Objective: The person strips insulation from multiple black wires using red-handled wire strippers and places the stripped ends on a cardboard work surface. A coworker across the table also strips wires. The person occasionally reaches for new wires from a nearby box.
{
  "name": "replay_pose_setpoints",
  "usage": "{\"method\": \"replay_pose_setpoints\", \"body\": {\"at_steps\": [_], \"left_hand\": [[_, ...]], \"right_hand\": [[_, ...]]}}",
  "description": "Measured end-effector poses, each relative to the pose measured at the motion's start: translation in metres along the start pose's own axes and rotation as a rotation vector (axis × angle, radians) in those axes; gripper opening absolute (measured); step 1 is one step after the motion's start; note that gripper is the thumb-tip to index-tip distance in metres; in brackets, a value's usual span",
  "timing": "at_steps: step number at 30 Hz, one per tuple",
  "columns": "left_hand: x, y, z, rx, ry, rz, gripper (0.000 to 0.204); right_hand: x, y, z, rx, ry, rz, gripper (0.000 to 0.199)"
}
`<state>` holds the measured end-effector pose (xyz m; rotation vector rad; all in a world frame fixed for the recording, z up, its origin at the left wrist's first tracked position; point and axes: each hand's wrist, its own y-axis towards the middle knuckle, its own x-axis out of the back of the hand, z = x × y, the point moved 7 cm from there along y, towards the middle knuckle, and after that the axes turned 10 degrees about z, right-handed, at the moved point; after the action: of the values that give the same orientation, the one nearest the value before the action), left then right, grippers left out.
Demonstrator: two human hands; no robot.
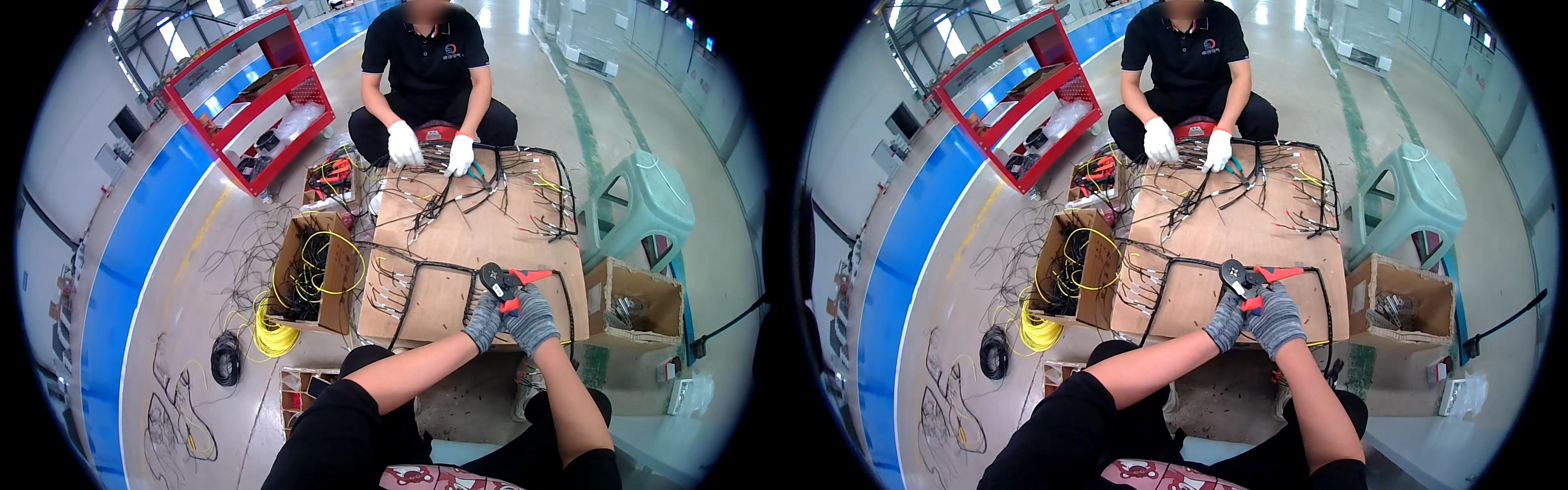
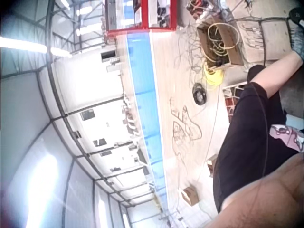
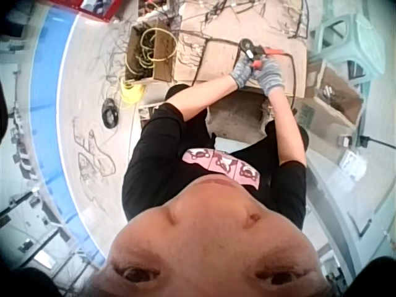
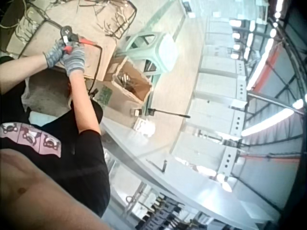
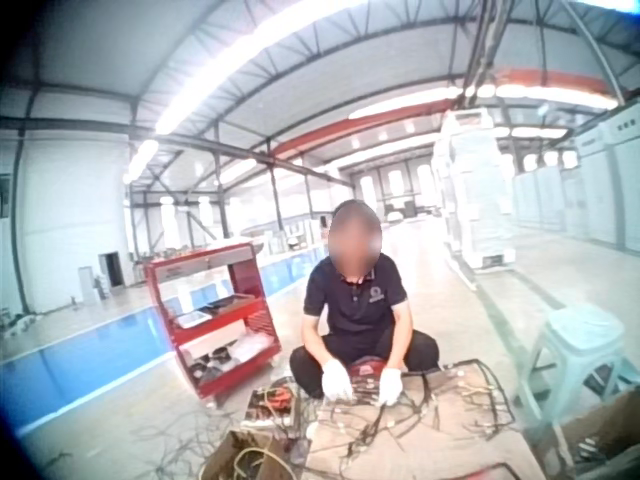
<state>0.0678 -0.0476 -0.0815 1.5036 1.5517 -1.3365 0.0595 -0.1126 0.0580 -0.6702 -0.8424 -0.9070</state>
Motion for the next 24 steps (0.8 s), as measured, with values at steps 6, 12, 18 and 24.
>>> {"method": "replay_pose_setpoints", "body": {"at_steps": [6,12,18,24], "left_hand": [[0.002,0.007,0.002,0.031,0.051,0.036,0.02],[-0.043,-0.011,-0.007,0.034,0.168,0.113,0.017],[-0.036,-0.021,-0.021,0.026,0.556,0.061,0.016],[-0.063,-0.027,-0.041,0.026,0.615,0.178,0.018]], "right_hand": [[0.008,0.003,-0.001,-0.009,0.022,-0.045,0.034],[0.016,-0.006,-0.013,0.028,0.124,-0.264,0.028],[0.016,-0.004,-0.031,-0.031,0.536,-0.196,0.026],[0.011,-0.008,-0.036,-0.035,1.297,-0.012,0.011]]}}
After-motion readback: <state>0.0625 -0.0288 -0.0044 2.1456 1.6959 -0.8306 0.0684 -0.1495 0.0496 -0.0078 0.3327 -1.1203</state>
